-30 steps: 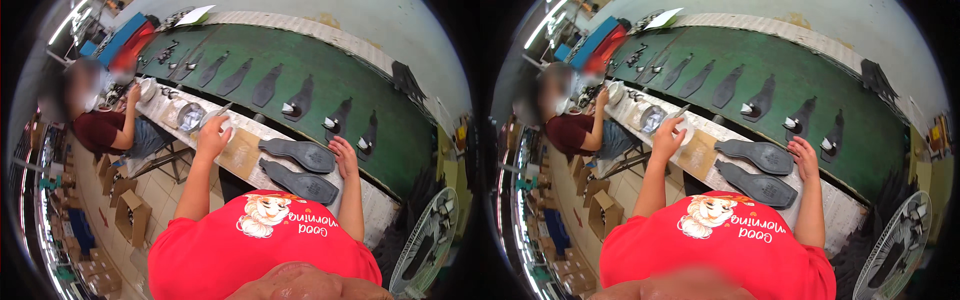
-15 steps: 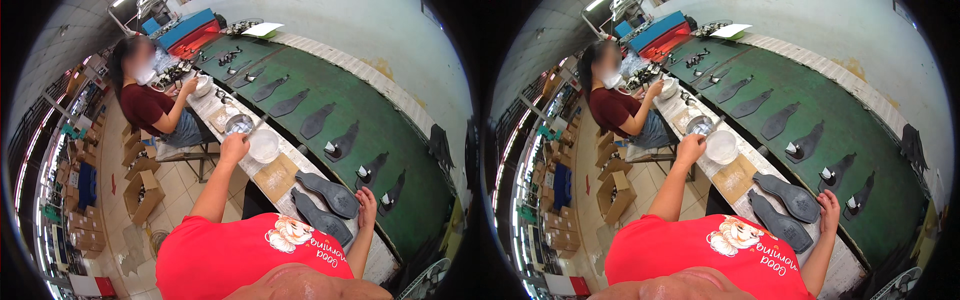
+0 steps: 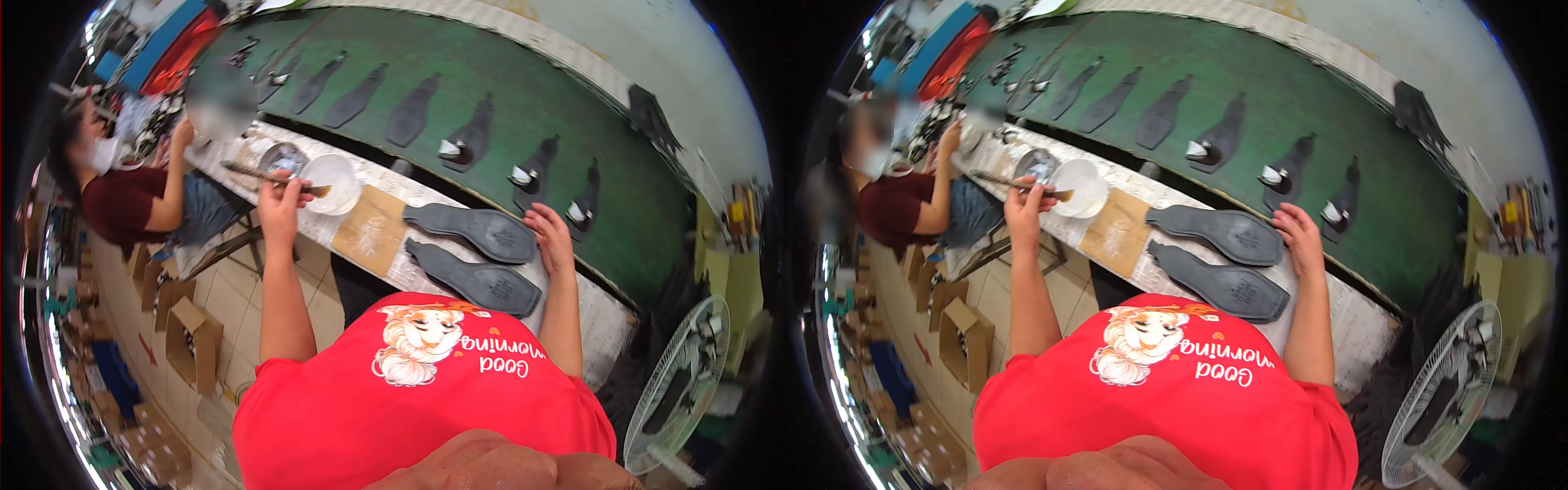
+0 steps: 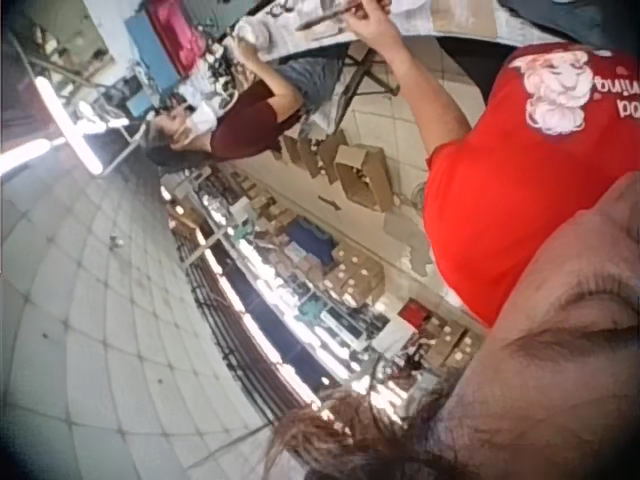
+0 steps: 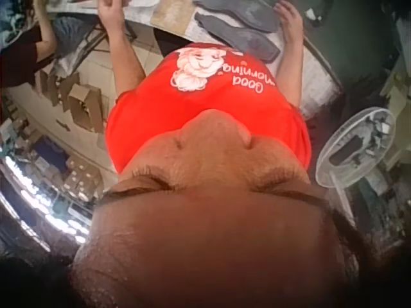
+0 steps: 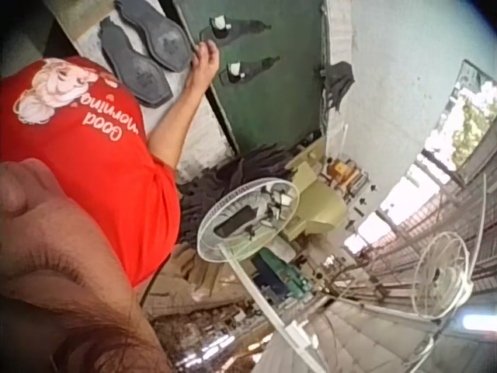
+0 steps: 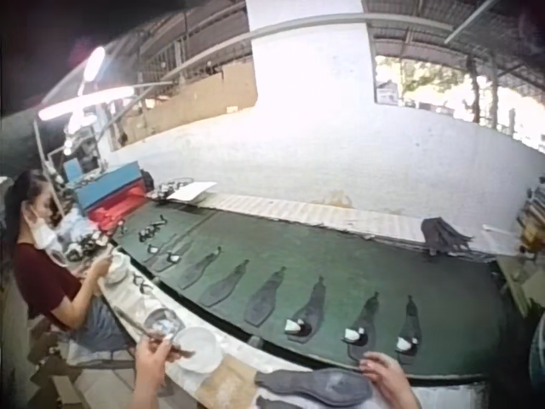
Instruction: The person applies adhesive onto shoe soles and components using a brush, presses the parts together by hand, and arranges the assembled pieces onto a conveyor belt.
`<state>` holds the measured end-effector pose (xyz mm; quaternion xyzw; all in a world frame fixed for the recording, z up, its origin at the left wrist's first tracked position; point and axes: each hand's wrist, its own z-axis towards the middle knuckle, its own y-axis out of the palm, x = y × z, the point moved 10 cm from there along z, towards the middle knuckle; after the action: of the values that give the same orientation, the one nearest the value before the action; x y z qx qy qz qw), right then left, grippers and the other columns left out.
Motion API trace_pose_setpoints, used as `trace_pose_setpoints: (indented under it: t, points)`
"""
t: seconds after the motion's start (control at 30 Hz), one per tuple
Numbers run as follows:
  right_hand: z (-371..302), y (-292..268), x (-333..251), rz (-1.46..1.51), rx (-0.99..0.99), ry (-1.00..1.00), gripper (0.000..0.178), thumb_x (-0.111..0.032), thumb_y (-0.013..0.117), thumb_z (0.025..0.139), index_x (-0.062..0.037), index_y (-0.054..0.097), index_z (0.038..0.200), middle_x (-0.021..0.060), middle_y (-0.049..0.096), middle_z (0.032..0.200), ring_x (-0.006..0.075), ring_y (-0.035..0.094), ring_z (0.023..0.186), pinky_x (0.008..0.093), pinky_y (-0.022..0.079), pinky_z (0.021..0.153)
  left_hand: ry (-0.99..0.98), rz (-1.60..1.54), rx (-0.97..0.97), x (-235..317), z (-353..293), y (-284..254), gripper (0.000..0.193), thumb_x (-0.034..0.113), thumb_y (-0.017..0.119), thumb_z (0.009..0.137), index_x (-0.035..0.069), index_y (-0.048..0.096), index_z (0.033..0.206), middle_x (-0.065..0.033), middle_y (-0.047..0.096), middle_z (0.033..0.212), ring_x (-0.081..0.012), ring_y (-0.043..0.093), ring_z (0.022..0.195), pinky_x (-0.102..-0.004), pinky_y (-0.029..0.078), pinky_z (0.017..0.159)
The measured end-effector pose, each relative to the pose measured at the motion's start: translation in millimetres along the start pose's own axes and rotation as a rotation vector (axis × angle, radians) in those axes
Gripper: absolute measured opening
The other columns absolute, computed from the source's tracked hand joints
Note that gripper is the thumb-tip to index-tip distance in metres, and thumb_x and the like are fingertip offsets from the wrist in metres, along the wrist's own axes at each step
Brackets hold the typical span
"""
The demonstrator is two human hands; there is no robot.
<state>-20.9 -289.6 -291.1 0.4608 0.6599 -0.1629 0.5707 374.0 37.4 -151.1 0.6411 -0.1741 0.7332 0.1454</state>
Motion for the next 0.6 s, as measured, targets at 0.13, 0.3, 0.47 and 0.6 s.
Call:
trace_pose_setpoints:
  t: [0.13, 0.3, 0.47, 0.6]
  points:
    - [-22, -3, -47, -0.422, 0.067, -0.221, 0.04, -0.011, 0.068, 0.084, -0.0024, 0.057, 0.122, 0.0071, 0.062, 0.107, 0.0137, 0.058, 0.095, 0.0272, 0.047, 0.084, -0.001, 0.019, -0.043, -3, -1, 2, 0.022, 0.01, 0.056, 0.093, 0.001, 0.053, 0.113, -0.0106, 0.069, 0.089, -0.0112, 0.064, 0.066, -0.0197, 0.048, 0.058]
    - [-56, 36, -116, -0.783, 0.075, -0.418, 0.047, -0.018, 0.071, 0.08, -0.0032, 0.056, 0.122, 0.0084, 0.063, 0.109, 0.0176, 0.059, 0.097, 0.0314, 0.047, 0.084, 0.012, 0.018, -0.04, -15, 0, -11, 0.019, 0.012, 0.056, 0.094, 0.001, 0.057, 0.109, -0.0119, 0.068, 0.093, -0.0119, 0.064, 0.068, -0.0209, 0.049, 0.06]
    - [-72, 115, -117, -1.119, -0.156, -0.569, 0.053, -0.023, 0.072, 0.075, -0.0021, 0.055, 0.121, 0.0156, 0.058, 0.116, 0.0322, 0.055, 0.111, 0.0384, 0.042, 0.096, -0.008, -0.048, -0.047, -16, -4, 5, 0.016, 0.01, 0.057, 0.093, -0.001, 0.058, 0.106, -0.0104, 0.068, 0.091, -0.0125, 0.065, 0.068, -0.0207, 0.049, 0.06]
    - [-80, 157, -90, -1.284, -0.316, -0.581, 0.057, -0.022, 0.071, 0.076, -0.0035, 0.053, 0.126, 0.0176, 0.053, 0.126, 0.0344, 0.05, 0.118, 0.0385, 0.039, 0.102, -0.004, -0.053, -0.045, -15, -2, 4, 0.017, 0.01, 0.058, 0.093, -0.001, 0.058, 0.106, -0.0106, 0.068, 0.091, -0.0128, 0.065, 0.068, -0.0215, 0.049, 0.06]
